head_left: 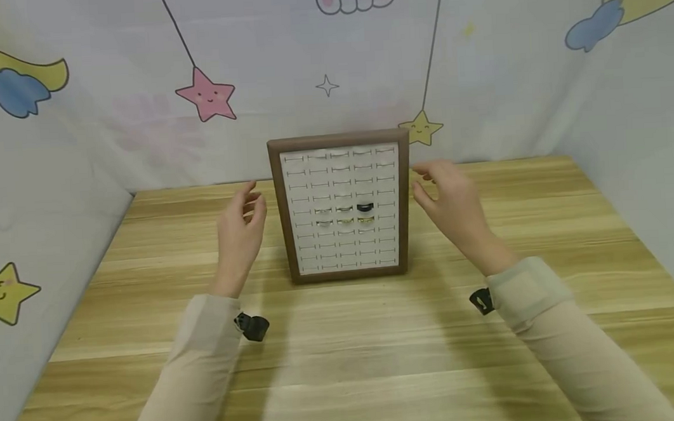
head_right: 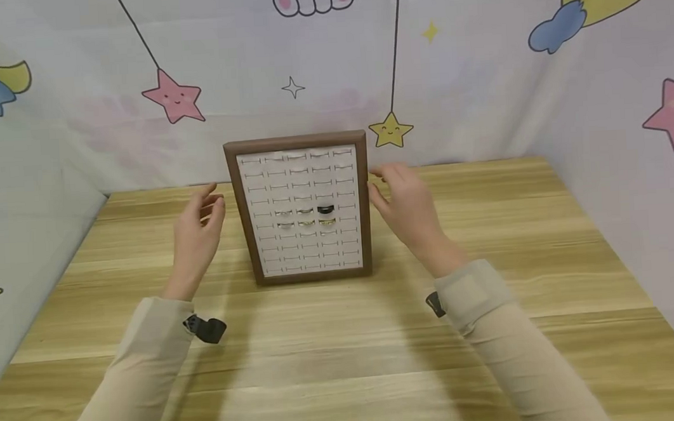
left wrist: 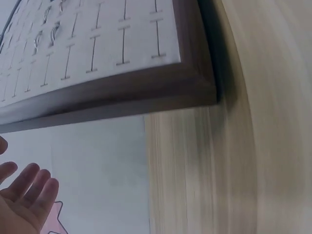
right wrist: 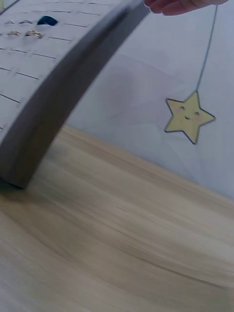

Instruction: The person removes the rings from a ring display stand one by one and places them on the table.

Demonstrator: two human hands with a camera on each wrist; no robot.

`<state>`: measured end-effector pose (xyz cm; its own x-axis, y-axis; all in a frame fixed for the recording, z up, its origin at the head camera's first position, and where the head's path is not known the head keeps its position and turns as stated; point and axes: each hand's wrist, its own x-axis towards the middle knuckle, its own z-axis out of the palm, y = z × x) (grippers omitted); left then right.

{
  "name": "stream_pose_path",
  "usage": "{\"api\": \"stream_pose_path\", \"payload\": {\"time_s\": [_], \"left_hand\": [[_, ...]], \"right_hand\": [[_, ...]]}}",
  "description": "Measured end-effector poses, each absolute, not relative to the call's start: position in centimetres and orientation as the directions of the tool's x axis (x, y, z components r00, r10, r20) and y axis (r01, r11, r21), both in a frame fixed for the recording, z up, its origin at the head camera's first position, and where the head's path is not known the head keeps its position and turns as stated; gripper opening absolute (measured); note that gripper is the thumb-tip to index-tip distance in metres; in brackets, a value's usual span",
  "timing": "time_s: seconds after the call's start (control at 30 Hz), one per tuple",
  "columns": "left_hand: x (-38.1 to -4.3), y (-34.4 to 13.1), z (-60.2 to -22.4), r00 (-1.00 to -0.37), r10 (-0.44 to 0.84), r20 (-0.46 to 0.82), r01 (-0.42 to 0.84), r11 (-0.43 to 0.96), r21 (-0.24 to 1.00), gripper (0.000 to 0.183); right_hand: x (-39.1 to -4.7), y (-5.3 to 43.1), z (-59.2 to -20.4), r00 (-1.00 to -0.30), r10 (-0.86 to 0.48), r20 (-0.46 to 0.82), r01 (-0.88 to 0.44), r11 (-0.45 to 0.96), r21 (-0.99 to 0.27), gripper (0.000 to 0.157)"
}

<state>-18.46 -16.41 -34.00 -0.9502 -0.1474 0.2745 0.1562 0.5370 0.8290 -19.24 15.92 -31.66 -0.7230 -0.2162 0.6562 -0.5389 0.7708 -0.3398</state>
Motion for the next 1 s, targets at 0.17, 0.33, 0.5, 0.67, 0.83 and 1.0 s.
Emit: {"api": "stream_pose_path", "payload": {"time_s": [0.17, 0.33, 0.5, 0.67, 0.83, 1.0], "left_hand": [[-18.3, -15.9, -34.0, -0.970, -0.083, 0.227, 0.163, 0.470, 0.868, 0.049], [-18.3, -15.6, -34.1, -0.978, -0.015, 0.208, 0.181, 0.431, 0.884, 0.057], [-18.3, -15.3, -34.1, -0.981, 0.016, 0.195, 0.183, 0.422, 0.888, 0.066], [-18.4, -15.2, -34.2, -0.989, 0.021, 0.147, 0.142, 0.415, 0.898, 0.070], [-18.7, -15.5, -34.4, -0.996, 0.039, 0.078, 0.087, 0.386, 0.918, 0.073], [-18.9, -15.9, -34.8, -0.998, 0.064, 0.027, 0.050, 0.383, 0.922, 0.075]], "right_hand": [[-18.9, 14.1, -31.5, -0.686, -0.290, 0.667, -0.604, 0.738, -0.300, 0.019], [-18.6, 12.5, -31.8, -0.670, -0.384, 0.635, -0.654, 0.709, -0.262, 0.020], [-18.4, 11.4, -32.2, -0.685, -0.434, 0.586, -0.664, 0.703, -0.254, 0.018], [-18.4, 10.8, -32.6, -0.676, -0.454, 0.581, -0.683, 0.681, -0.263, 0.016], [-18.5, 10.6, -32.8, -0.675, -0.467, 0.571, -0.685, 0.685, -0.250, 0.016], [-18.6, 10.4, -33.1, -0.689, -0.471, 0.550, -0.670, 0.703, -0.237, 0.017]]}}
